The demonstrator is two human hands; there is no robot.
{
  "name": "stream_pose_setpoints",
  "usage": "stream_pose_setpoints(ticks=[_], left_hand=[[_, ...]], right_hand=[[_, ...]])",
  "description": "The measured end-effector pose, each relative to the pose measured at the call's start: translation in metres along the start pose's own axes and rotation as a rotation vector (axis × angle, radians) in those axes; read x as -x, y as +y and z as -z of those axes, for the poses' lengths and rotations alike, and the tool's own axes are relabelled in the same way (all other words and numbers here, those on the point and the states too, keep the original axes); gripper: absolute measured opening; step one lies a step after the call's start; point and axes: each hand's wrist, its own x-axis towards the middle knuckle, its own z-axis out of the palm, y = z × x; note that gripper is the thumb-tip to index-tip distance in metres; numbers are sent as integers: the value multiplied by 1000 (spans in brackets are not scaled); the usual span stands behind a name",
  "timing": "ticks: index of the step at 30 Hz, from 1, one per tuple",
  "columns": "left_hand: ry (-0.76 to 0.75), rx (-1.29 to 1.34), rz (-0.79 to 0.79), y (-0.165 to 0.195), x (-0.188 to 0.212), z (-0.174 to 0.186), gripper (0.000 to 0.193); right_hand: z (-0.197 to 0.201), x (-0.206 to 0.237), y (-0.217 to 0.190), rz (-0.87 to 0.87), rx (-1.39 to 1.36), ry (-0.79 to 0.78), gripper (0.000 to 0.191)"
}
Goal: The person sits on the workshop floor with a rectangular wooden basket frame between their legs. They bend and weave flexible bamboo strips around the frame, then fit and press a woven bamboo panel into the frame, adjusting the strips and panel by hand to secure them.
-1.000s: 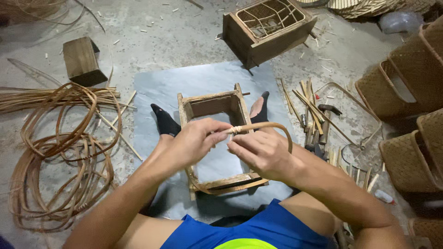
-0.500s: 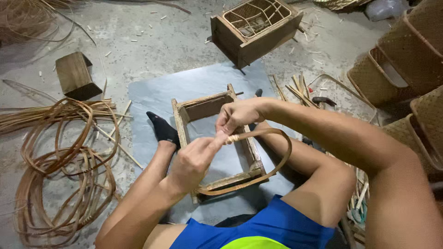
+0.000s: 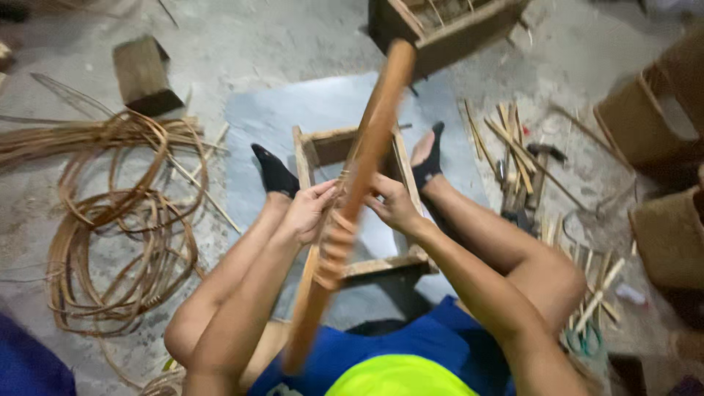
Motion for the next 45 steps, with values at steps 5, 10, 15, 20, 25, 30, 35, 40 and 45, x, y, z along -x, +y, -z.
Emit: stream_pose_setpoints(ticks=[5,10,15,20,25,30,35,40,45], left_hand=[[16,22,182,-50,23,-3,39],[113,65,89,-70,34,-16,39],[131,89,54,-91,42,-13,38],[205,82,44,-103,53,-16,37],[325,79,-33,-110,52,-37,36],[343,135,-119,-110,53,-55,34],[353,87,-175,-104,65,-65,34],[365,109,-209,-98,74,-70,33],[377,127,-196,-97,81,-73,31]], right_hand=[[-22,32,13,-42,-273,84,8],[-35,50,17,-398,-428,141,8],[-44,61,20,-530,-558,228,16],[-54,69,17,-544,-505,272,17],[-61,71,18,-576,-490,367,15],[-58,76,24,-597,-538,381,16],[-53,85,24,-529,-600,311,14],[-49,86,15,-536,-574,269,13],[-46,87,-1,-584,-423,266,12]])
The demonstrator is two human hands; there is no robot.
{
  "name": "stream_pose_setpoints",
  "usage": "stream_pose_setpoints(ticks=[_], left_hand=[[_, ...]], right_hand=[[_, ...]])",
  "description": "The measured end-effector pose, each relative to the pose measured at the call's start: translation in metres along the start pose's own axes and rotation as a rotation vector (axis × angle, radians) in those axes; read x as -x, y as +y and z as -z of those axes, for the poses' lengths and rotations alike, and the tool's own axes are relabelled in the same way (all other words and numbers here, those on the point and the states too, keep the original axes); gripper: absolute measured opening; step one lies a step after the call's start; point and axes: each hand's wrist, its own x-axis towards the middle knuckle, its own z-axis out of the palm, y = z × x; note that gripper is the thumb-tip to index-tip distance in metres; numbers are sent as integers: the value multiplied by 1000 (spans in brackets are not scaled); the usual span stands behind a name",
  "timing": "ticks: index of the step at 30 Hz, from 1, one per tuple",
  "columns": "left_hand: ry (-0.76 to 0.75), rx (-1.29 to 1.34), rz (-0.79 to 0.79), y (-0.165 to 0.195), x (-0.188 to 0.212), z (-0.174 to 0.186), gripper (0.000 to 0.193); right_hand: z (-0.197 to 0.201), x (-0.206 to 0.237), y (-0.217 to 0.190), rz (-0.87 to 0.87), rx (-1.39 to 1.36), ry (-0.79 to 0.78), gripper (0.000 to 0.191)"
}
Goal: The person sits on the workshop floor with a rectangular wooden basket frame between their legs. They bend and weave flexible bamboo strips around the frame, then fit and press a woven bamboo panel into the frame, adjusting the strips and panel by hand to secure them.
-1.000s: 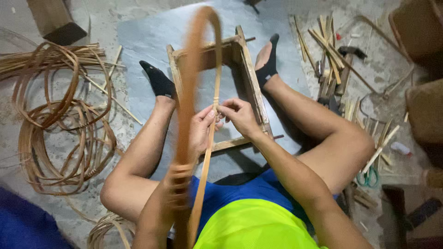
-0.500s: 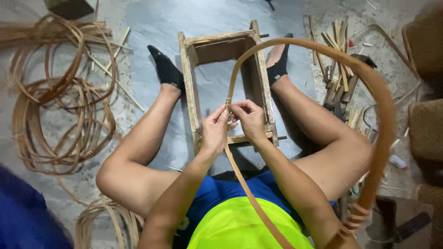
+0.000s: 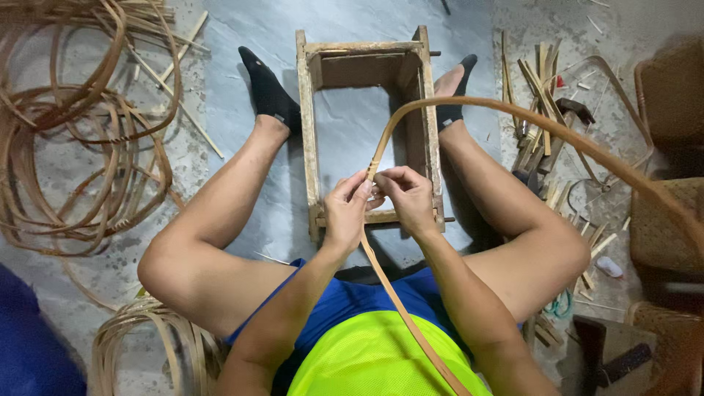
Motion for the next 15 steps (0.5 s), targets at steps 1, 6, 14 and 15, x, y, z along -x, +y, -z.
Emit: stream_pose_setpoints(ticks=[1,6,14,15], left_hand=[[8,-2,-7,0,1,0,31],[32,0,-4,5,6,-6,31],[-19,-151,-57,15,18,-9,25],[-26,-163,-65,16,19,-9,25]], right_hand=[[-1,3,-2,7,-3,6,11],[-3,10,-2,85,-17,8,10],[0,18,5,141,-31,35,7],[1,20,5,147,-12,44,7]])
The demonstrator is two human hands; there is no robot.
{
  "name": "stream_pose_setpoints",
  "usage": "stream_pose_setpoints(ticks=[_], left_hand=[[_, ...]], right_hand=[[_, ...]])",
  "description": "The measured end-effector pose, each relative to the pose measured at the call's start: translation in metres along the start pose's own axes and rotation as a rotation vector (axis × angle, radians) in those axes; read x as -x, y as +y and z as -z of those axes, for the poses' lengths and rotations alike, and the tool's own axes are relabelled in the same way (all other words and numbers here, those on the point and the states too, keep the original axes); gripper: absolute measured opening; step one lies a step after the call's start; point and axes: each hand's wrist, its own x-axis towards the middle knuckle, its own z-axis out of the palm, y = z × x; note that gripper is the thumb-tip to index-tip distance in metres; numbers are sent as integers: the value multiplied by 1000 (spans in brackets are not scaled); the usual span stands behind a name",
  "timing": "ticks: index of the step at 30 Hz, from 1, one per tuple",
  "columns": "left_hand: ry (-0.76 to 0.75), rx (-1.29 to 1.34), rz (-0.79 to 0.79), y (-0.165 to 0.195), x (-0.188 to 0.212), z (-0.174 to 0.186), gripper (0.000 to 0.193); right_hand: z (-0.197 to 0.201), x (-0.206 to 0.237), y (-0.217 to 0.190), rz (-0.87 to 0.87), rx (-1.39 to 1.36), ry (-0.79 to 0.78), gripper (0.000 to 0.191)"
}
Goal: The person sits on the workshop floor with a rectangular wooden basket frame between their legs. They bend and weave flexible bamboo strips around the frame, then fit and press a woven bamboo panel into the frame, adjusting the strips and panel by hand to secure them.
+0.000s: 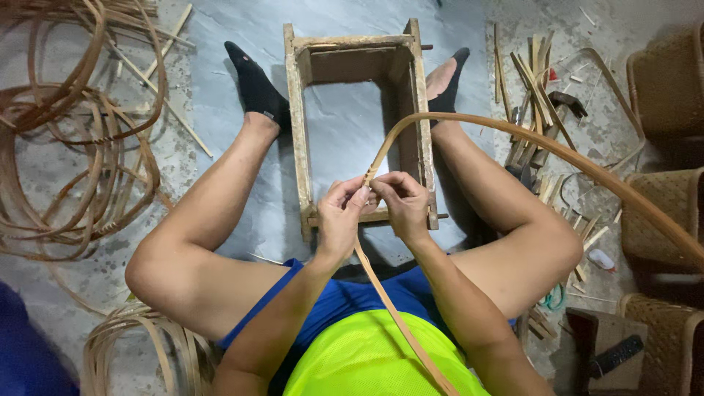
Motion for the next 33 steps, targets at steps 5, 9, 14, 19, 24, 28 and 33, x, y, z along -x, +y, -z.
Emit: stream_pose_setpoints(ticks=[5,9,14,19,24,28,33], left_hand=[[-34,-32,-58,1,6,0,24],[-27,-13,-27,-4,12,1,25],[-8,30,-85,-17,18,4,25],[-26,-31,-103,-19,24,8,24],[-18,-92,-87,-14,25,8,25],[-9,-97,-83,-14,26,8,25],[-23,-145,-86,-9,33,7,26]], right_hand=[[5,4,-4,16,-37,-23,9],[8,3,-5,-93,-198,-91,10],[11,7,2,-4,-38,-107,7],[10,17,3,-84,-91,-99,8],[7,18,-6,-132,-108,-66,12],[15,13,-7,-267,-171,-184,13],[22,9,0,-182,-234,-284,13]])
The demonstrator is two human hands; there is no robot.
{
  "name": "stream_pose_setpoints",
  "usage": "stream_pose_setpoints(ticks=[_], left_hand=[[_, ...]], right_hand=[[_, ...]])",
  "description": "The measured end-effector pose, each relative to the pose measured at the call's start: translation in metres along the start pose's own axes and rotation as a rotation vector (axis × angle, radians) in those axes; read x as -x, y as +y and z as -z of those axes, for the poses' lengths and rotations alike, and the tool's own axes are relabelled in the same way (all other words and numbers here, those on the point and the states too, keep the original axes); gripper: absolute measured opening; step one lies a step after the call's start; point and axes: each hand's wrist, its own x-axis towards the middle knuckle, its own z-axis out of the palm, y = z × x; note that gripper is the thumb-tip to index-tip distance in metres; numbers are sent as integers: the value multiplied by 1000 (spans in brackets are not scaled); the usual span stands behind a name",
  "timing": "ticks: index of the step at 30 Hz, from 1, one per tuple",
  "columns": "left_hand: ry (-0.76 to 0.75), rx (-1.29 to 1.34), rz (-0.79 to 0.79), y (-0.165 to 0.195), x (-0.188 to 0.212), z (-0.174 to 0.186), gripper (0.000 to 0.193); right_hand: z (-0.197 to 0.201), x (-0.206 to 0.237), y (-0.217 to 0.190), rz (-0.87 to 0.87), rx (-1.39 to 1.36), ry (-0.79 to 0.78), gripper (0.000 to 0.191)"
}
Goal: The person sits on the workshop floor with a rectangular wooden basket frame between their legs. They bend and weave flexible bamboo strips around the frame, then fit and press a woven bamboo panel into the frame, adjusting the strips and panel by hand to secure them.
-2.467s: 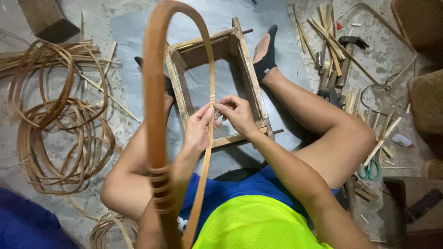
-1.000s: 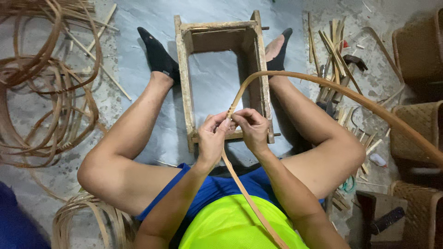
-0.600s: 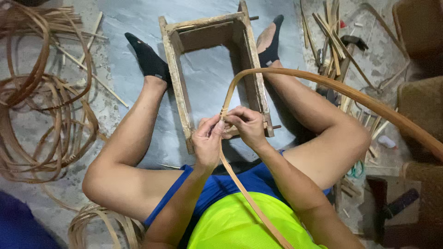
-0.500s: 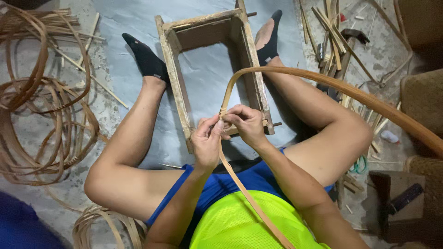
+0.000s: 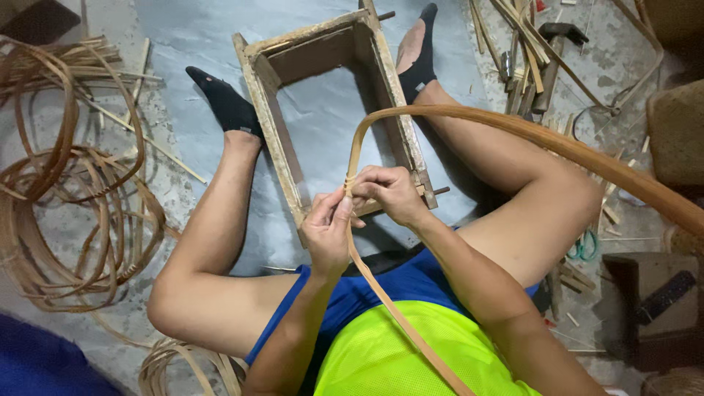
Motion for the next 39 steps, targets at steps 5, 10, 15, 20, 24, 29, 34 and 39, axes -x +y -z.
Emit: stream_pose_setpoints(ticks=[5,10,15,20,24,29,34,39], left_hand=[[-49,-28,-33,4,-1,2,24],[-70,-42,-43,-9,6,9,22],[-68,-47,40,16,-20,5,23],[15,-411,-162,133,-96,46,26],[-51,-803,-1087,219,-88,67,27],[119,-590,-710,212,-148,39,57],[316,113,317,123,-224,80,88],[489,157,558,91,-245,92,119]], right_hand=[[-5,3,-7,41,94,28,13],[-15,17,2,19,90,135,12],[-4,4,-7,-65,521,169,26],[31,-13,-151,213,7,190,53],[6,-98,-208,95,-367,26,68],[29,-194,-146,-332,-816,180,87],[50,-190,-131,-363,-913,265,107],[24,-181,-148,-387,-971,323,126]])
